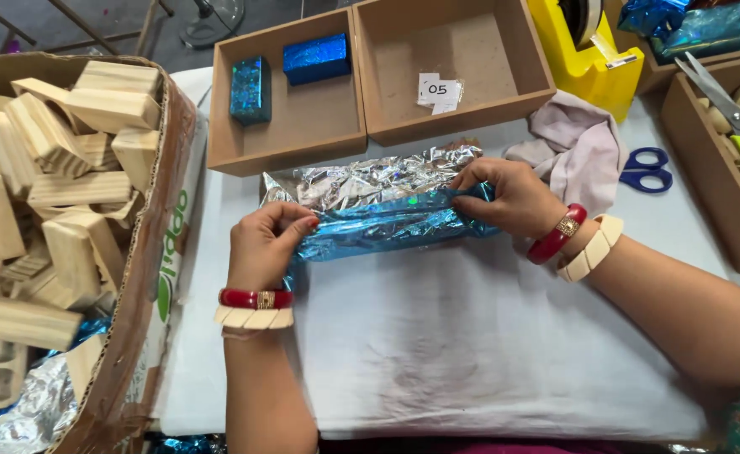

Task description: The person wraps a small wooden block in shiny blue foil, folding the edges and securing them with clear tape. They then use scissors to trim the excess foil and place the wrapped block into a cardboard box.

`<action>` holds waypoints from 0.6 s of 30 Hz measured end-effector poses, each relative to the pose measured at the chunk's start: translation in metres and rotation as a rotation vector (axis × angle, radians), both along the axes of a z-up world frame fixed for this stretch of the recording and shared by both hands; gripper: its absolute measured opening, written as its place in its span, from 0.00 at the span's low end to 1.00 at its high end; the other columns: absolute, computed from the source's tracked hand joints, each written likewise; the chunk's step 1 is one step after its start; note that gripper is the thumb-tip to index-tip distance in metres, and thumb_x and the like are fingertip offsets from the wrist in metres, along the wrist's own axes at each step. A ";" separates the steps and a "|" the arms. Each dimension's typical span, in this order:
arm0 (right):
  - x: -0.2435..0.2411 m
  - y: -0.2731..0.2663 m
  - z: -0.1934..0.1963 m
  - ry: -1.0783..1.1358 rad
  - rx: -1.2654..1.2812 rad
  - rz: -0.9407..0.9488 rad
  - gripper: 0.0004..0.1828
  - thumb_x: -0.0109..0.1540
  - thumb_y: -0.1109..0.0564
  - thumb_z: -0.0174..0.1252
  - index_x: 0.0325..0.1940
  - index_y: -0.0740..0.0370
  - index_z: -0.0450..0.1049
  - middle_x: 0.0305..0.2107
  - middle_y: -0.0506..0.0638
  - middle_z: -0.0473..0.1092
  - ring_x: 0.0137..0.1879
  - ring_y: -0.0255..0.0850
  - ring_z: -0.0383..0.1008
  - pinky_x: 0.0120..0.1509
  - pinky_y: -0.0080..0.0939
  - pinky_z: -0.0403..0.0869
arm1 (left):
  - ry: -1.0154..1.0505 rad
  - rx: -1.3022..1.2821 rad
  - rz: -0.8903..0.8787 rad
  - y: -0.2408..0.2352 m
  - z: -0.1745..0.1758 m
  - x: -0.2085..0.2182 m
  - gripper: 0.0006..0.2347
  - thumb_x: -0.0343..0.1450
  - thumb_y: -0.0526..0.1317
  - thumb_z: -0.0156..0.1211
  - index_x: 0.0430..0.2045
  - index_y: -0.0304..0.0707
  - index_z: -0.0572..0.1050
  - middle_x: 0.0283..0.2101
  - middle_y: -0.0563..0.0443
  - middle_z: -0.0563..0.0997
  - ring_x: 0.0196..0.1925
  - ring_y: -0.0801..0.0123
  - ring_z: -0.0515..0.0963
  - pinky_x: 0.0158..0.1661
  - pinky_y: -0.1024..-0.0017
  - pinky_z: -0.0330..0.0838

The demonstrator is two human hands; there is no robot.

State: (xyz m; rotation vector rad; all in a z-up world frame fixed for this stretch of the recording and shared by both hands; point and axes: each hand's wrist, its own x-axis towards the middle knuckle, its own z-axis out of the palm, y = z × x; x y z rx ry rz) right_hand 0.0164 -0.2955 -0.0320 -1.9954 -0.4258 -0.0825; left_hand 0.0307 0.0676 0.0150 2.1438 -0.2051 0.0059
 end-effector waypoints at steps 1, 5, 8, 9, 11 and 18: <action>-0.001 0.001 0.001 -0.017 -0.013 -0.006 0.07 0.60 0.60 0.66 0.36 0.64 0.75 0.37 0.49 0.78 0.42 0.33 0.76 0.47 0.35 0.76 | 0.004 -0.026 0.038 0.006 -0.004 0.004 0.04 0.68 0.34 0.70 0.32 0.35 0.84 0.24 0.56 0.84 0.27 0.82 0.79 0.30 0.79 0.72; -0.001 0.002 -0.002 -0.081 -0.071 -0.038 0.07 0.59 0.60 0.66 0.35 0.65 0.75 0.38 0.49 0.78 0.42 0.33 0.77 0.46 0.35 0.76 | 0.015 0.103 0.005 0.028 0.000 0.005 0.06 0.67 0.33 0.69 0.36 0.35 0.82 0.24 0.54 0.83 0.28 0.79 0.78 0.31 0.77 0.72; -0.001 0.001 -0.002 -0.020 -0.026 -0.062 0.07 0.59 0.59 0.66 0.34 0.64 0.75 0.38 0.49 0.78 0.42 0.34 0.77 0.46 0.36 0.75 | 0.136 0.160 -0.144 0.036 0.005 0.003 0.09 0.64 0.31 0.70 0.36 0.35 0.82 0.27 0.53 0.82 0.30 0.78 0.78 0.32 0.76 0.73; 0.000 0.001 -0.002 -0.018 -0.033 -0.054 0.08 0.58 0.60 0.66 0.34 0.64 0.74 0.38 0.49 0.78 0.42 0.35 0.76 0.46 0.36 0.75 | 0.098 0.088 -0.157 0.036 0.005 0.002 0.08 0.66 0.31 0.68 0.38 0.35 0.82 0.29 0.53 0.83 0.32 0.79 0.79 0.34 0.77 0.74; 0.000 -0.002 -0.003 -0.018 -0.041 -0.055 0.08 0.58 0.60 0.66 0.33 0.65 0.73 0.38 0.49 0.78 0.41 0.35 0.76 0.46 0.36 0.75 | 0.057 0.014 -0.178 0.030 0.006 0.001 0.08 0.67 0.30 0.66 0.39 0.35 0.81 0.31 0.53 0.84 0.34 0.80 0.79 0.36 0.77 0.74; 0.001 -0.001 -0.006 -0.048 -0.035 -0.024 0.09 0.58 0.60 0.66 0.32 0.65 0.72 0.38 0.50 0.77 0.43 0.36 0.76 0.48 0.36 0.75 | -0.322 0.069 0.048 0.016 0.006 0.003 0.11 0.74 0.31 0.62 0.51 0.39 0.77 0.38 0.50 0.81 0.35 0.78 0.77 0.34 0.76 0.71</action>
